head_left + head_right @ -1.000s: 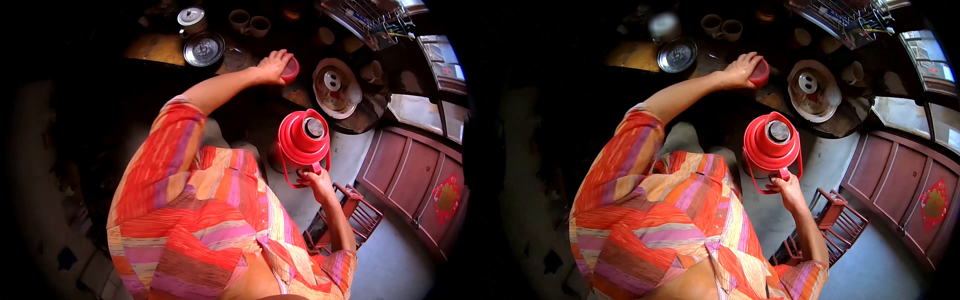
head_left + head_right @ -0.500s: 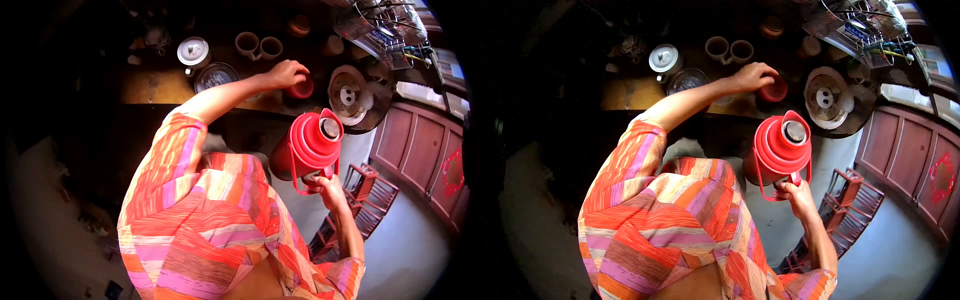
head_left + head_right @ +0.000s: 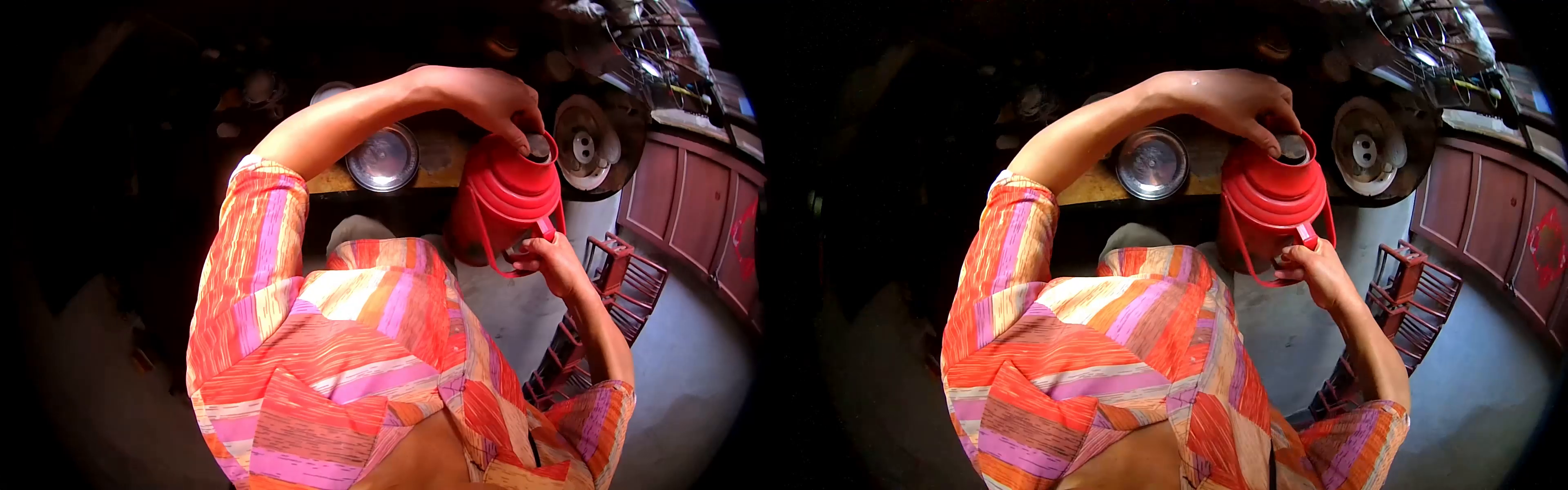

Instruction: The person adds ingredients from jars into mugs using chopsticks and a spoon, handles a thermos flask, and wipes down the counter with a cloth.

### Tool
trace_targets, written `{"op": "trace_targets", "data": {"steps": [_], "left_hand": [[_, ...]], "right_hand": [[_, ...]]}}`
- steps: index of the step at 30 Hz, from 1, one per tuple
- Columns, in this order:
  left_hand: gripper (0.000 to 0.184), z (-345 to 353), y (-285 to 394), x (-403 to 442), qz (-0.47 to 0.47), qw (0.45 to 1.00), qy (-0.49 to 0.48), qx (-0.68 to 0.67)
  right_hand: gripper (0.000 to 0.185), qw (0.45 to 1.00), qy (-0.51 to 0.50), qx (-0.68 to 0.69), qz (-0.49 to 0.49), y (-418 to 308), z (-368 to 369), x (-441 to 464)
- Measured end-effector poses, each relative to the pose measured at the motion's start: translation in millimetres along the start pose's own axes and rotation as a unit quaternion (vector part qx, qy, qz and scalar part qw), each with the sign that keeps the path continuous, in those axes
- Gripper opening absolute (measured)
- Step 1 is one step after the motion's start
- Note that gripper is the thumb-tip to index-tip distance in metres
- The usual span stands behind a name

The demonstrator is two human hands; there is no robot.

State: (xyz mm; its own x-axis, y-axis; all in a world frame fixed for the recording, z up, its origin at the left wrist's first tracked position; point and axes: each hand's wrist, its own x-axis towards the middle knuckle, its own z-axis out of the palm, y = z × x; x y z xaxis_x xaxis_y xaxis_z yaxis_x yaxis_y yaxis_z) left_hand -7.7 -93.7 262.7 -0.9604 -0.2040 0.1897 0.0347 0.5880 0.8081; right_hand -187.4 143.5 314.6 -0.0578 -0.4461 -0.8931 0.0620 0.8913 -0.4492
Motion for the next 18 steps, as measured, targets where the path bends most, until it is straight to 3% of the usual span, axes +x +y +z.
{"op": "trace_targets", "data": {"steps": [3,7,10,12,13,16,18], "left_hand": [[0.043,-13.8,-1.8,-0.7,-0.054,0.995,-0.079,-0.005],[0.044,-18.1,-3.9,-7.9,-0.084,0.995,-0.053,0.003],[0.048,-12.8,-22.1,-17.3,-0.128,0.989,-0.027,-0.065],[0.051,-4.4,-40.6,-29.4,-0.085,0.98,0.132,-0.12],[0.051,-7.6,-40.5,-40.4,-0.155,0.967,0.139,-0.147],[0.045,13.2,-62.8,-81.2,-0.177,0.886,0.297,-0.309],[0.044,27.7,-69.6,-116.3,-0.181,0.854,0.347,-0.341]], "right_hand": [[0.01,1.0,-0.002,-0.025,0.006,-7.2,3.5,8.4],[0.011,0.999,0.012,-0.028,0.023,-16.3,8.2,16.0],[0.012,0.999,0.016,-0.041,0.029,-23.5,11.0,22.1],[0.013,0.999,0.006,-0.051,0.015,-26.6,12.8,25.5],[0.014,0.998,0.007,-0.054,0.013,-29.6,15.9,25.9],[0.01,0.998,0.011,-0.062,0.019,-39.6,24.0,31.1],[0.01,0.997,0.0,-0.069,0.021,-43.2,22.9,39.3]]}}
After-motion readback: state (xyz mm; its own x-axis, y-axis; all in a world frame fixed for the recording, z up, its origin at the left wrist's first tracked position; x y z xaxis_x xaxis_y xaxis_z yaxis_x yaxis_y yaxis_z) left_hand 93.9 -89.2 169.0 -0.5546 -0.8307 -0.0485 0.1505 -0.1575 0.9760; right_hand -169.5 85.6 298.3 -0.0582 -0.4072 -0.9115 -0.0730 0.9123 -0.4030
